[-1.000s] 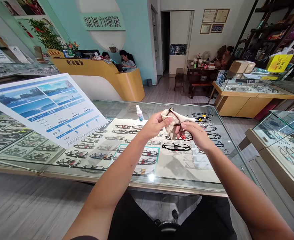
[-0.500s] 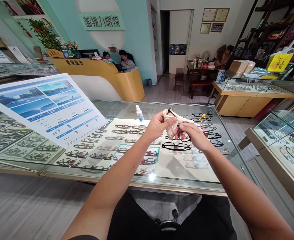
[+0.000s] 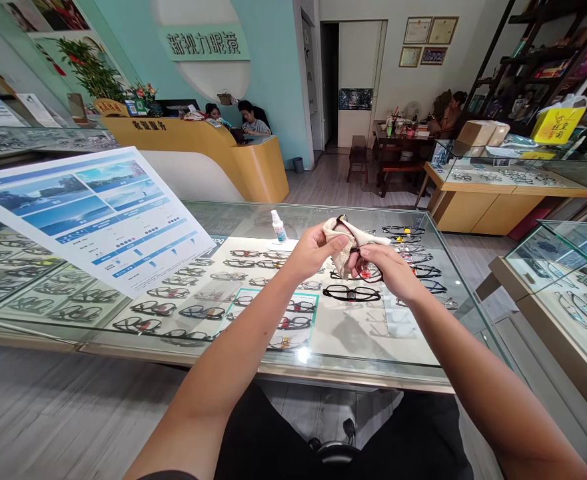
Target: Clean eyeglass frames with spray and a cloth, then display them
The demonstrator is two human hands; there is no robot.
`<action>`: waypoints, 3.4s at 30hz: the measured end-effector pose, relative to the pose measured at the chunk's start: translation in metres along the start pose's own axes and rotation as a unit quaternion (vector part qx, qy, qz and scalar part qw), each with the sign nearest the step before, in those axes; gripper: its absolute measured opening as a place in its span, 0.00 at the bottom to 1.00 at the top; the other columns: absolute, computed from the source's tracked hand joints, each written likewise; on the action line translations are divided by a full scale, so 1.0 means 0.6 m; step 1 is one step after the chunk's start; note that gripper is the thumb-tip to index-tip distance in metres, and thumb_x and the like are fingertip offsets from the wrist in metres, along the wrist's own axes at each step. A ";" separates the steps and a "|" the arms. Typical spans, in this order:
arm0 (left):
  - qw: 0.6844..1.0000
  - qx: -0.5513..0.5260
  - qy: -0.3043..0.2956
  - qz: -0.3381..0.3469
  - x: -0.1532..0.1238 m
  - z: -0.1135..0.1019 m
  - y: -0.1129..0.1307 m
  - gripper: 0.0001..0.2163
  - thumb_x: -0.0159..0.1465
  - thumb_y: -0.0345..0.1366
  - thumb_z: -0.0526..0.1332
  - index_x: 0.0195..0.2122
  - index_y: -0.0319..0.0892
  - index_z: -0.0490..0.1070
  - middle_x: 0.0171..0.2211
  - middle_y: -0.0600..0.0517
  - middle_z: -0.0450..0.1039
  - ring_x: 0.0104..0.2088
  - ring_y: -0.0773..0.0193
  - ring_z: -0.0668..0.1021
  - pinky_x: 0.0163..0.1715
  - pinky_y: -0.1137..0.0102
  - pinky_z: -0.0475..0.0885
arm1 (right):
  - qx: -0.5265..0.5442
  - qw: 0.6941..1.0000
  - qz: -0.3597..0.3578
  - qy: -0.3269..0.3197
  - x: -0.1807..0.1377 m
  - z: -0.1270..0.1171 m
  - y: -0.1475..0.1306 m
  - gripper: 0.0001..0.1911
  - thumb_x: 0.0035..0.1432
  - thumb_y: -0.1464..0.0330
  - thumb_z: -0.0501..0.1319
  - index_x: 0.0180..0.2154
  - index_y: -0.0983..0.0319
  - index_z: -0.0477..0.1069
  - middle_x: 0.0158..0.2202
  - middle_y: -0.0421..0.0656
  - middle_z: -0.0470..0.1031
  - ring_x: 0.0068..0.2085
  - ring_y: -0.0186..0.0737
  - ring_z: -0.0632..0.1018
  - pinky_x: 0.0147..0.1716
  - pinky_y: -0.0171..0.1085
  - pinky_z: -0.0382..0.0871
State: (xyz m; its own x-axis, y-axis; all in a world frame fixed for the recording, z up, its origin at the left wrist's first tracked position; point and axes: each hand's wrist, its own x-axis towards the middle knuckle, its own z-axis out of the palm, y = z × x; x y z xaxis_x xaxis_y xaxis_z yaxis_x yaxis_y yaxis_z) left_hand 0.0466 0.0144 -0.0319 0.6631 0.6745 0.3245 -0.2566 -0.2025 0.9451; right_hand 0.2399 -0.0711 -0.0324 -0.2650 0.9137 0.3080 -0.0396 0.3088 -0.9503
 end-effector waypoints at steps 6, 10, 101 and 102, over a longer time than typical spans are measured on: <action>0.999 -0.020 -0.025 -0.014 -0.003 0.003 0.003 0.23 0.66 0.55 0.73 0.44 0.42 0.69 0.28 0.52 0.81 0.26 0.55 0.86 0.28 0.63 0.83 | -0.004 1.000 0.005 0.002 -0.002 0.001 -0.003 0.19 0.72 0.58 0.60 0.33 0.61 0.81 0.31 0.44 0.79 0.36 0.42 0.77 0.44 0.40 0.72; 1.000 -0.011 -0.020 -0.008 -0.001 0.001 0.001 0.23 0.66 0.56 0.72 0.45 0.42 0.70 0.28 0.51 0.82 0.27 0.55 0.86 0.27 0.66 0.82 | 0.001 1.000 0.016 0.009 -0.004 0.001 0.001 0.20 0.71 0.55 0.61 0.34 0.62 0.81 0.31 0.44 0.80 0.37 0.43 0.77 0.44 0.41 0.72; 0.994 0.077 0.076 -0.019 0.012 -0.009 -0.017 0.31 0.63 0.67 0.68 0.38 0.38 0.79 0.32 0.50 0.81 0.32 0.63 0.78 0.37 0.69 0.71 | -0.062 0.971 -0.122 0.194 -0.001 -0.019 0.009 0.19 0.74 0.53 0.59 0.39 0.56 0.83 0.45 0.45 0.77 0.51 0.49 0.76 0.57 0.45 0.68; 0.994 0.087 0.059 -0.022 0.011 -0.007 -0.017 0.31 0.64 0.67 0.68 0.38 0.38 0.80 0.32 0.50 0.82 0.32 0.63 0.78 0.37 0.69 0.71 | -0.076 0.969 -0.132 0.193 0.001 -0.018 0.010 0.19 0.74 0.53 0.59 0.39 0.56 0.83 0.46 0.46 0.76 0.54 0.50 0.76 0.60 0.46 0.67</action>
State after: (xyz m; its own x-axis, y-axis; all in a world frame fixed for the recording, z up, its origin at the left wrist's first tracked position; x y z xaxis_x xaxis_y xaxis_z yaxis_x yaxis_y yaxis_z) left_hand 0.0504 0.0237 -0.0394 0.5808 0.7622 0.2858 -0.0964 -0.2842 0.9539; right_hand 0.2500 -0.0662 -0.0372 0.1168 0.8192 0.5614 0.0926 0.5539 -0.8274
